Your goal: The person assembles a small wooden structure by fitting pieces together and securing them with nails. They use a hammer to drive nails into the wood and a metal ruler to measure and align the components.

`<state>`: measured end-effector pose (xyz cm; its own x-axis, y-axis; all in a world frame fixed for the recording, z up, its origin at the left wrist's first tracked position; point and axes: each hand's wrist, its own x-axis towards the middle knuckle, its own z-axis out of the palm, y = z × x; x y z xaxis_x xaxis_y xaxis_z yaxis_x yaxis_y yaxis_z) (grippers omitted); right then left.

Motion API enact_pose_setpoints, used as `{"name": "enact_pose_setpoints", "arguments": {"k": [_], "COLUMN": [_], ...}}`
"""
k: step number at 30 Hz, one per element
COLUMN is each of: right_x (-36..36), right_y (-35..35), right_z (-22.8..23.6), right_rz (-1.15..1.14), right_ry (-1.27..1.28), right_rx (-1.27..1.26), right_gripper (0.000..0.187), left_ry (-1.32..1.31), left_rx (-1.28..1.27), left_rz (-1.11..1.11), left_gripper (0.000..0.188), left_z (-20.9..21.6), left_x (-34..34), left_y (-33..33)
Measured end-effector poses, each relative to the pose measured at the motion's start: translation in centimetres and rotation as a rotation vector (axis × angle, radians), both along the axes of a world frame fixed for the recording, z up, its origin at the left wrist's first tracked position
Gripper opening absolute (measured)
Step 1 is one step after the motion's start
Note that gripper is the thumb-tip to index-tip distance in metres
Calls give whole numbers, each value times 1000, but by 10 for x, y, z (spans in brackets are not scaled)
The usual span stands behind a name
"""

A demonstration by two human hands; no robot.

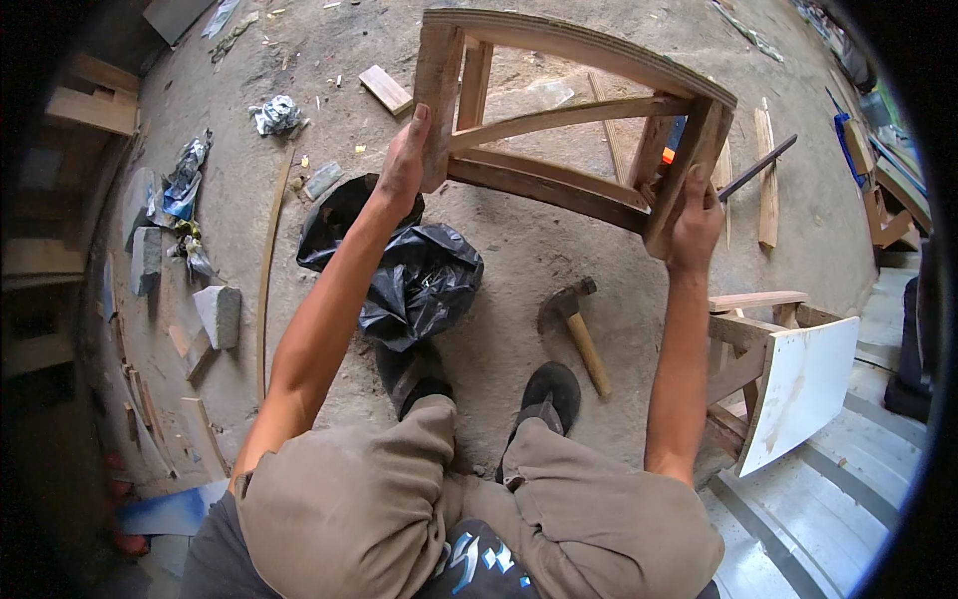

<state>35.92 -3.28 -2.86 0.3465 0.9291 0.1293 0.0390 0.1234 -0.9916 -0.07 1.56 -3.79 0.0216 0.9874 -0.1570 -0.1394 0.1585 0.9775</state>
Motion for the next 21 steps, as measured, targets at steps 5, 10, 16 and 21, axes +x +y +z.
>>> {"name": "enact_pose_setpoints", "arguments": {"k": [5, 10, 16, 21], "right_x": [-3, 17, 23, 16], "right_y": [19, 54, 50, 22], "right_z": [27, 15, 7, -60], "right_rz": [81, 121, 82, -165], "right_ry": [12, -90, 243, 508], "right_rx": [-268, -374, -265, -70], "right_gripper": [57, 51, 58, 52], "left_ry": [92, 160, 224, 36], "left_rx": [-127, -194, -173, -83], "left_rz": [81, 4, -125, 21], "left_gripper": [86, 86, 66, 66], "left_z": [0, 23, 19, -4], "left_x": [1, 10, 2, -4], "left_y": [4, 16, 27, 4]}}
